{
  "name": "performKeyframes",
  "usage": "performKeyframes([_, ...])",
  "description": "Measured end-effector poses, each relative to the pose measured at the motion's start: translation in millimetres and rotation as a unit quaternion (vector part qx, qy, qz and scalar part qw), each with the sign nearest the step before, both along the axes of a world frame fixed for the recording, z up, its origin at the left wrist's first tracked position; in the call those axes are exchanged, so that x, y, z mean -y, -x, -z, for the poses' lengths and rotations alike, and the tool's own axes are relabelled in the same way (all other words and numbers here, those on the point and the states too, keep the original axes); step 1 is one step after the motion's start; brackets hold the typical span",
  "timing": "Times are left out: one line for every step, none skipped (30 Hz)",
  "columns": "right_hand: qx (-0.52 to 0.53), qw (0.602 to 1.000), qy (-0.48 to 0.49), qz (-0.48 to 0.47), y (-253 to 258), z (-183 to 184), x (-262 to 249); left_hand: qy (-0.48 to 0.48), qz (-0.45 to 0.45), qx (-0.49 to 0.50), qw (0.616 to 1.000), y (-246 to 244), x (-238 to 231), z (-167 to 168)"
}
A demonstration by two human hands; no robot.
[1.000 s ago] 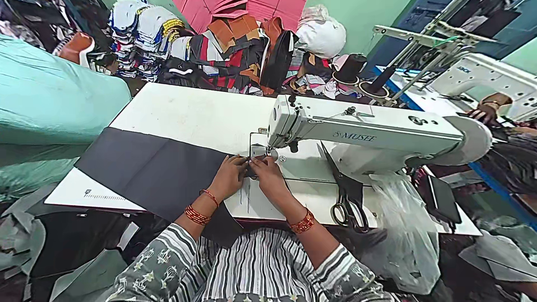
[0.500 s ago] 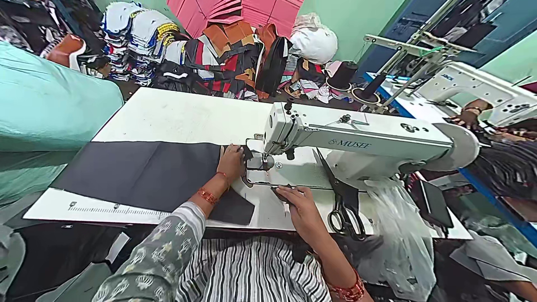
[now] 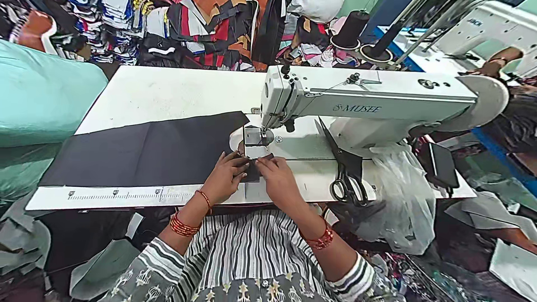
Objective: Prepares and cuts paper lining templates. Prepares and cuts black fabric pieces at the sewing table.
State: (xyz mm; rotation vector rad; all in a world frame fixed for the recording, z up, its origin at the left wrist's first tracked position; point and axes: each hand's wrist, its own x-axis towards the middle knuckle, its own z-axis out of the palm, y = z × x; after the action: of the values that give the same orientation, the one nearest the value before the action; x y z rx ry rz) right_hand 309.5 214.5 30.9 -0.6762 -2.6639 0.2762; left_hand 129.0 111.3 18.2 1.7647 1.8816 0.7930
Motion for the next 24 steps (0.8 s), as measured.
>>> performKeyframes([0.04,0.999,0.002,0.004,3,3,7,0.003,-0.001,-0.004,1.0,-1,1,1])
performKeyframes([0.065,0.998,-0.008,0.009,3,5,16,0.005,-0.002,-0.01,1.0,-2,1,1])
performKeyframes([0.067,0.997,-0.025,0.007,1,7,22,0.005,-0.003,-0.016,1.0,-3,0,1])
performKeyframes([0.06,0.997,-0.037,-0.001,-3,9,27,0.002,-0.004,-0.02,1.0,-4,0,1])
performKeyframes([0.057,0.998,-0.035,-0.013,-8,9,32,-0.002,-0.004,-0.026,1.0,-4,-1,0])
performKeyframes([0.05,0.998,-0.032,-0.026,-12,9,37,-0.008,-0.003,-0.031,0.999,-4,-1,1])
performKeyframes([0.043,0.998,-0.027,-0.039,-17,9,42,-0.019,-0.002,-0.036,0.999,-4,0,2])
performKeyframes([0.037,0.998,-0.019,-0.052,-22,7,46,-0.034,-0.002,-0.043,0.998,-4,1,4])
performKeyframes([0.036,0.997,-0.003,-0.069,-28,4,49,-0.059,-0.002,-0.052,0.997,-4,1,8])
performKeyframes([0.041,0.995,0.031,-0.083,-35,-3,52,-0.09,-0.001,-0.061,0.994,-4,1,15])
performKeyframes([0.045,0.992,0.072,-0.097,-43,-13,51,-0.117,-0.001,-0.068,0.991,-3,-1,20])
performKeyframes([0.044,0.986,0.117,-0.109,-53,-24,46,-0.139,-0.002,-0.072,0.988,-2,-3,25])
performKeyframes([0.027,0.981,0.158,-0.111,-63,-34,39,-0.156,-0.007,-0.079,0.985,0,-5,29])
performKeyframes([0.016,0.974,0.201,-0.101,-75,-44,32,-0.162,-0.013,-0.078,0.984,1,-6,30])
performKeyframes([0.007,0.969,0.235,-0.078,-90,-53,24,-0.161,-0.018,-0.074,0.984,2,-7,30])
performKeyframes([-0.008,0.967,0.25,-0.043,-107,-59,15,-0.16,-0.025,-0.071,0.984,1,-9,28])
performKeyframes([-0.009,0.964,0.264,0.002,-125,-64,5,-0.163,-0.035,-0.073,0.983,-1,-12,25])
performKeyframes([0.006,0.958,0.282,0.059,-145,-71,-5,-0.168,-0.047,-0.08,0.981,-4,-16,23])
performKeyframes([0.018,0.949,0.291,0.12,-165,-76,-14,-0.176,-0.057,-0.089,0.979,-10,-22,20])
performKeyframes([0.02,0.939,0.291,0.181,-186,-79,-22,-0.186,-0.058,-0.092,0.977,-17,-29,16])
performKeyframes([0.014,0.93,0.278,0.241,-206,-81,-28,-0.192,-0.05,-0.091,0.976,-27,-38,12])
performKeyframes([-0.006,0.922,0.251,0.293,-225,-82,-32,-0.2,-0.032,-0.089,0.975,-39,-49,8])
performKeyframes([-0.033,0.915,0.212,0.34,-240,-83,-35,-0.204,-0.007,-0.086,0.975,-53,-60,3])
performKeyframes([-0.063,0.906,0.172,0.382,-253,-83,-37,-0.2,0.024,-0.08,0.976,-67,-72,-3])
